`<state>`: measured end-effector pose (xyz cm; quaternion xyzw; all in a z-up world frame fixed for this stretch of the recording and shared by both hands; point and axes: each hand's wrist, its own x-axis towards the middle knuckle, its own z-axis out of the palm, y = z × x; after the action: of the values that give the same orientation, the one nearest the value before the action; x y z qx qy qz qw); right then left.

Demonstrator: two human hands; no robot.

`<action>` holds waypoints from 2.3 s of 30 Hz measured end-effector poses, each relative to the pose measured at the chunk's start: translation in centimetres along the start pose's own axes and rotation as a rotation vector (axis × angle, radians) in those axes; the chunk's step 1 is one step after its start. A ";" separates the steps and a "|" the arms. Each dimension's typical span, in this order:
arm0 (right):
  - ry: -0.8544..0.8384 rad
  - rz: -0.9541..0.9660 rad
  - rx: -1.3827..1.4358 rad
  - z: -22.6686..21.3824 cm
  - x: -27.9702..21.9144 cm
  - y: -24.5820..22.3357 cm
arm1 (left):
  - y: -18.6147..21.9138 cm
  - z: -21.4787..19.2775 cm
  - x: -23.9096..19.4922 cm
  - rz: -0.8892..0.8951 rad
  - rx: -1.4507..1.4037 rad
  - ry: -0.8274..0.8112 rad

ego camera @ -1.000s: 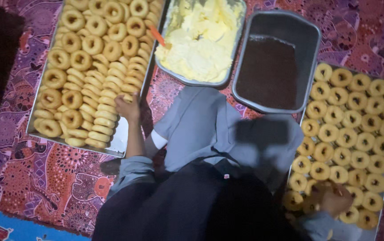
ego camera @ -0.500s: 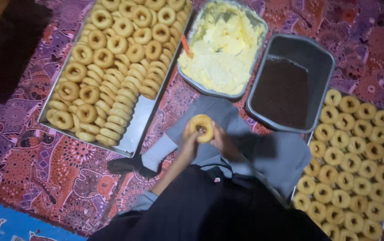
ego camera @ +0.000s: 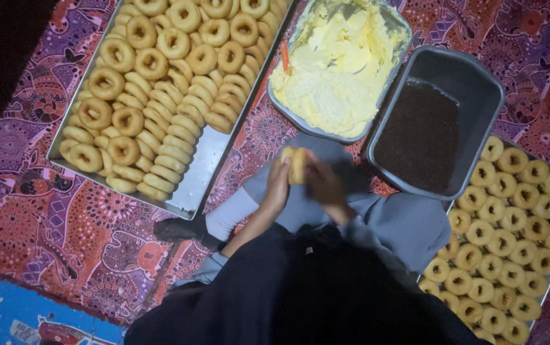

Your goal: The person sits on the floor and repeatedly picks up plain donuts, fills their centers with a yellow cream using a small spatula, and places them into a tray. The process is repeated continuously across multiple donuts.

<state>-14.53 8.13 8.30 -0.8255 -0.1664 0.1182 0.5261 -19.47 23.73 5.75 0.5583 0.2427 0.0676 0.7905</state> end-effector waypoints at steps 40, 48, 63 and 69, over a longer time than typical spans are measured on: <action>0.120 -0.391 -0.382 -4.8 14.5 -5.9 | 1.1 0.8 6.6 -0.214 -0.926 -0.045; -0.047 -0.545 -0.306 -3.9 8.1 -8.1 | 2.0 0.5 6.1 -0.196 -0.845 -0.043; 0.056 -0.509 -0.241 -6.2 10.4 -2.3 | 1.3 2.7 4.9 -0.090 -0.846 -0.092; 0.211 -0.530 -0.304 -10.2 5.7 -4.8 | 1.3 5.7 4.7 -0.144 -0.775 -0.161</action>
<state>-6.26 3.81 16.78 -0.8303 -0.3360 -0.1355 0.4235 -12.53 21.18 6.94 0.2040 0.1751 0.0544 0.9617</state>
